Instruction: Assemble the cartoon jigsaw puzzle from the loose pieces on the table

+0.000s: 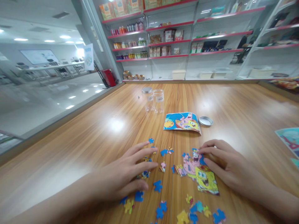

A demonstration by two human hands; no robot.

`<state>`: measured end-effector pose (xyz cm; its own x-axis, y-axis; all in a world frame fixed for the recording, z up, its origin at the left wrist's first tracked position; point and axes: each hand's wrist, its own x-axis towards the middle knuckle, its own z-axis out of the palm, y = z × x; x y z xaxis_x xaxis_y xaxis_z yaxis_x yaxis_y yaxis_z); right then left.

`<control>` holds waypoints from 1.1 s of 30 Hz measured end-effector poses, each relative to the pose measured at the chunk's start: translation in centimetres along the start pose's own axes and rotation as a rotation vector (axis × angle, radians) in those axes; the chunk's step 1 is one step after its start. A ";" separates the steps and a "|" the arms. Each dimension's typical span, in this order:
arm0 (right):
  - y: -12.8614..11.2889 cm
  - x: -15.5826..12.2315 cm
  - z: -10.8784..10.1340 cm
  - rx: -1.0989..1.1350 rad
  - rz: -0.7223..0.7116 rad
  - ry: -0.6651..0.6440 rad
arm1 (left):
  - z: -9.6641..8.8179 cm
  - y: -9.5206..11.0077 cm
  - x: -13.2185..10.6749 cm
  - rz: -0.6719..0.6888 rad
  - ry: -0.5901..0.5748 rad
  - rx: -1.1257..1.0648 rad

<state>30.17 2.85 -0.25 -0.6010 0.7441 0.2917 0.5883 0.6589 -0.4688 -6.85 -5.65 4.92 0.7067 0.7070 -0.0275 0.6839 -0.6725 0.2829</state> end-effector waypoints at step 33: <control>-1.3 0.6 -0.3 0.050 -0.064 0.054 | 1.1 -0.1 2.0 0.195 0.043 0.235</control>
<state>29.22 2.46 0.80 -0.6055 0.7063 0.3667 0.5207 0.7001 -0.4886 -5.33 -4.42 3.79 0.8238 0.5649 0.0475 0.5630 -0.8250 0.0490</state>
